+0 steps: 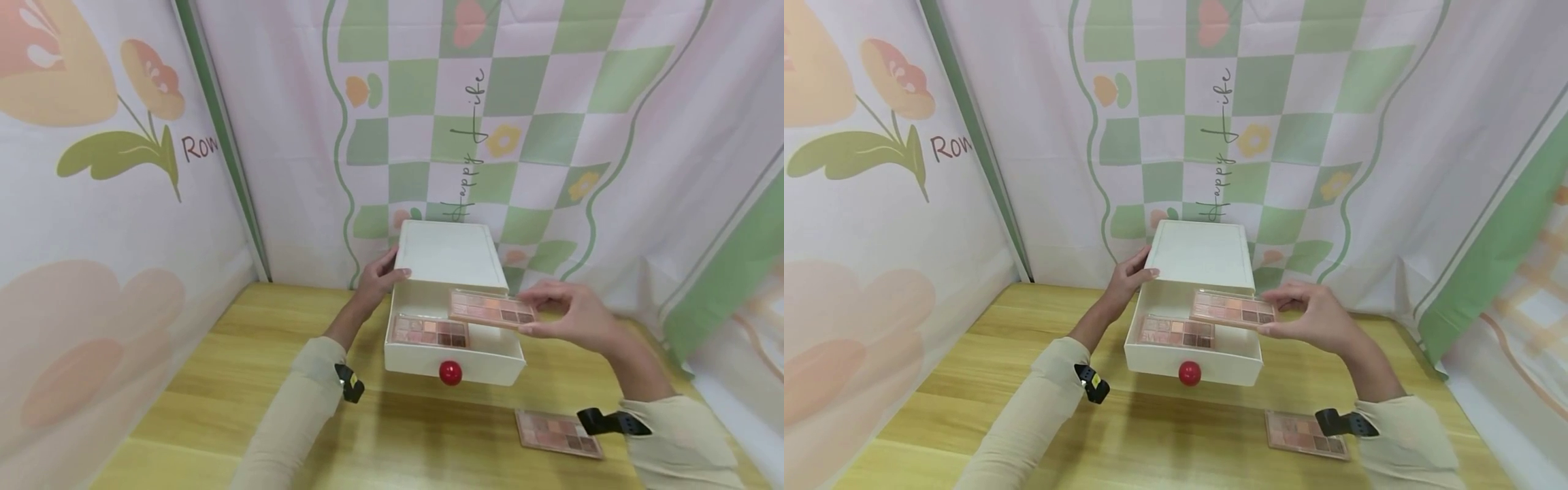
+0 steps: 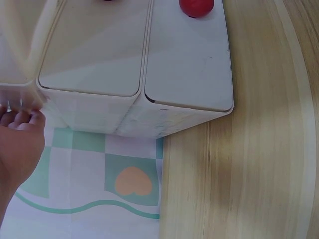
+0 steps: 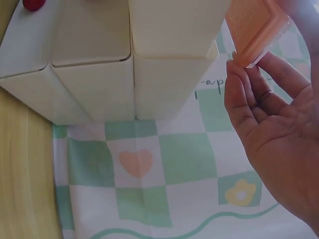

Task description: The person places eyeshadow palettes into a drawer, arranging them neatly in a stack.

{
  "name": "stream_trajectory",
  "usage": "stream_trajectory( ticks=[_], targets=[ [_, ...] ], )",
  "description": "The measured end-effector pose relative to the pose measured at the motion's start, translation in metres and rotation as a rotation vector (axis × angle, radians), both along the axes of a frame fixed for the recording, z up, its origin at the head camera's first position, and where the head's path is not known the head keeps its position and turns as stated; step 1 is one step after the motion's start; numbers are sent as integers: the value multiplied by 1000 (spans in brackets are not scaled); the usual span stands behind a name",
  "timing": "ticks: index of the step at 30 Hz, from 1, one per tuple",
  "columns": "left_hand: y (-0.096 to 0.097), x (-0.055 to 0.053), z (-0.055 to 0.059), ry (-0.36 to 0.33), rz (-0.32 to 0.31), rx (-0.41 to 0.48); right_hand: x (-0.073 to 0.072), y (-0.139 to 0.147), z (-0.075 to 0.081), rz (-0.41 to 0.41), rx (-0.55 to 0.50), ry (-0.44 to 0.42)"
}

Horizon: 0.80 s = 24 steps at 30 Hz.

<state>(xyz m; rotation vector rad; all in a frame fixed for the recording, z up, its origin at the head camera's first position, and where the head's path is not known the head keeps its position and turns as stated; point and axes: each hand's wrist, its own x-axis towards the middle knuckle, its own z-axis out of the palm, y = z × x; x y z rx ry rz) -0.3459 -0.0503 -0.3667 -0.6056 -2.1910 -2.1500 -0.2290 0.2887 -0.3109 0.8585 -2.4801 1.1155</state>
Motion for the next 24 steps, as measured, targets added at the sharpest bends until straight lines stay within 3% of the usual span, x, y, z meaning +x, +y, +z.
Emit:
stream_trajectory(
  ticks=[9,24],
  targets=[
    [1,0,-1,2,-4,16,-3,-16,4,-51,53,-70],
    [2,1,0,8,-1,33,-7,-43,12,-61,150,-70]
  ],
)
